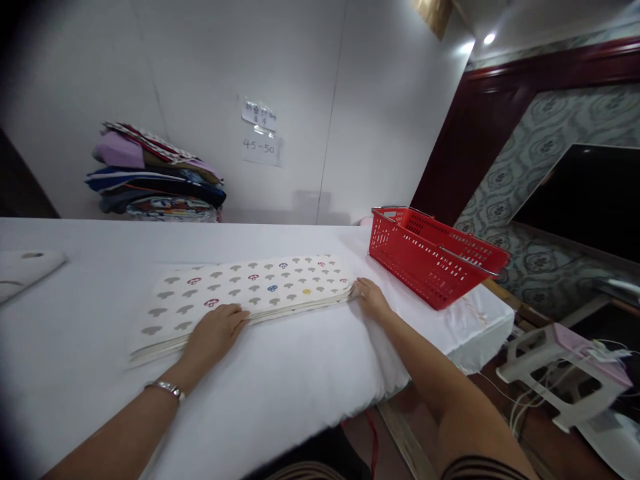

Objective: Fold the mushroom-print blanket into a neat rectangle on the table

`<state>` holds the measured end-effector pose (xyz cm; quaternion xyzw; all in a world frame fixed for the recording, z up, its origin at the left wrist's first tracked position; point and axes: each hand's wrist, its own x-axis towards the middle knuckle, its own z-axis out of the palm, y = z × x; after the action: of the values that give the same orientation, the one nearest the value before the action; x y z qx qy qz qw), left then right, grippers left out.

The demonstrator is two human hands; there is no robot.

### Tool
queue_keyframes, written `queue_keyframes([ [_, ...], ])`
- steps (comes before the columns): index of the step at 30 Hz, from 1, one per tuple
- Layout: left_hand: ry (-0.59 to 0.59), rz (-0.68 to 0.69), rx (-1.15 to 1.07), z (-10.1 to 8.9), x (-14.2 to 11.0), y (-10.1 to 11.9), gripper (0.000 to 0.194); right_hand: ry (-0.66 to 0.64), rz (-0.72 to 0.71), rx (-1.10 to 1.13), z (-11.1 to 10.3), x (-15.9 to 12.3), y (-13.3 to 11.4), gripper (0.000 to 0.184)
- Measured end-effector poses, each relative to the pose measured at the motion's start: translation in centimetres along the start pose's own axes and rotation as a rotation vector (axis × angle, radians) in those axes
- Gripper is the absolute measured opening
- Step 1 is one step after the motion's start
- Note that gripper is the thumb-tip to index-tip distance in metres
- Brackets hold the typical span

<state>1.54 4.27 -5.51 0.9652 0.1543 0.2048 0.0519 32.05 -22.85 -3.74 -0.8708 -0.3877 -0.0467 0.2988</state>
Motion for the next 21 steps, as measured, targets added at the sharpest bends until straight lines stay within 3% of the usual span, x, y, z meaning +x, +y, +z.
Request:
queue_keyframes([
  [6, 0.014, 0.000, -0.009, 0.0, -0.1, 0.0, 0.028, -0.122, 0.385, 0.124, 0.9, 2.9, -0.2, 0.024],
  [12, 0.003, -0.009, -0.042, -0.3, -0.1, 0.1, 0.030, -0.306, 0.672, 0.147, 1.3, 5.5, -2.2, 0.033],
  [16, -0.013, -0.009, -0.047, -0.5, -0.1, 0.2, 0.027, -0.344, 0.742, 0.144, 0.9, 6.1, -3.3, 0.037],
  [21, -0.048, -0.020, -0.038, -0.7, -0.1, 0.4, 0.025, -0.248, 0.728, 0.080, 1.1, 5.5, -3.7, 0.040],
])
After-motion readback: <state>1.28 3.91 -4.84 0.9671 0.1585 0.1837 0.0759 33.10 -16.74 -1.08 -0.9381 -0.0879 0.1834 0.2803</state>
